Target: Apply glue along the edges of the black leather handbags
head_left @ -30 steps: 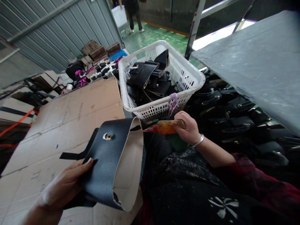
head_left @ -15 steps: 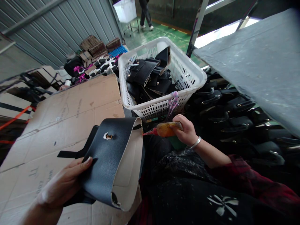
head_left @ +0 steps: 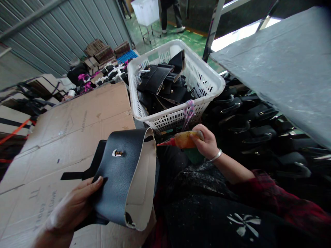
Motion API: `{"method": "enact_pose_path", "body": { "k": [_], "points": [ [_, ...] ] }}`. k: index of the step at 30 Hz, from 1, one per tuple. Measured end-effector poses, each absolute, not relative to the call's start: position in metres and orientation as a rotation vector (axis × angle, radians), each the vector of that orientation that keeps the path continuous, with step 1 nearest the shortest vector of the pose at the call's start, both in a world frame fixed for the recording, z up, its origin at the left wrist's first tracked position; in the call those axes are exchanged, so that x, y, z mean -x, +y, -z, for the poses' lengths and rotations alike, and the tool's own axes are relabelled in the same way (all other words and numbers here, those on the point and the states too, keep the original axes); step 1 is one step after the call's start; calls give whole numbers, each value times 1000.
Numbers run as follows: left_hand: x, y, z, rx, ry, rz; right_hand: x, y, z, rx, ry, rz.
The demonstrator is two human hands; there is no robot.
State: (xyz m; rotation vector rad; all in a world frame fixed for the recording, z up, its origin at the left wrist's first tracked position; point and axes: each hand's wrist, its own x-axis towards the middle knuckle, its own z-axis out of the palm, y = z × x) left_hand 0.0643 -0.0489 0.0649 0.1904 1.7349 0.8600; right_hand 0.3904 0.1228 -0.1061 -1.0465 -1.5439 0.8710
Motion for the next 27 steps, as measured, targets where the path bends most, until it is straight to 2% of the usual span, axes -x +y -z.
{"method": "enact_pose_path", "body": {
  "k": [14, 27],
  "points": [
    [-87, -50, -64, -218, 1805, -815, -366, 120, 142, 1155, -1233, -1233],
    [-103, -49, -64, -153, 1841, -888, -373, 100, 146, 1172, -1072, -1501]
  ]
}}
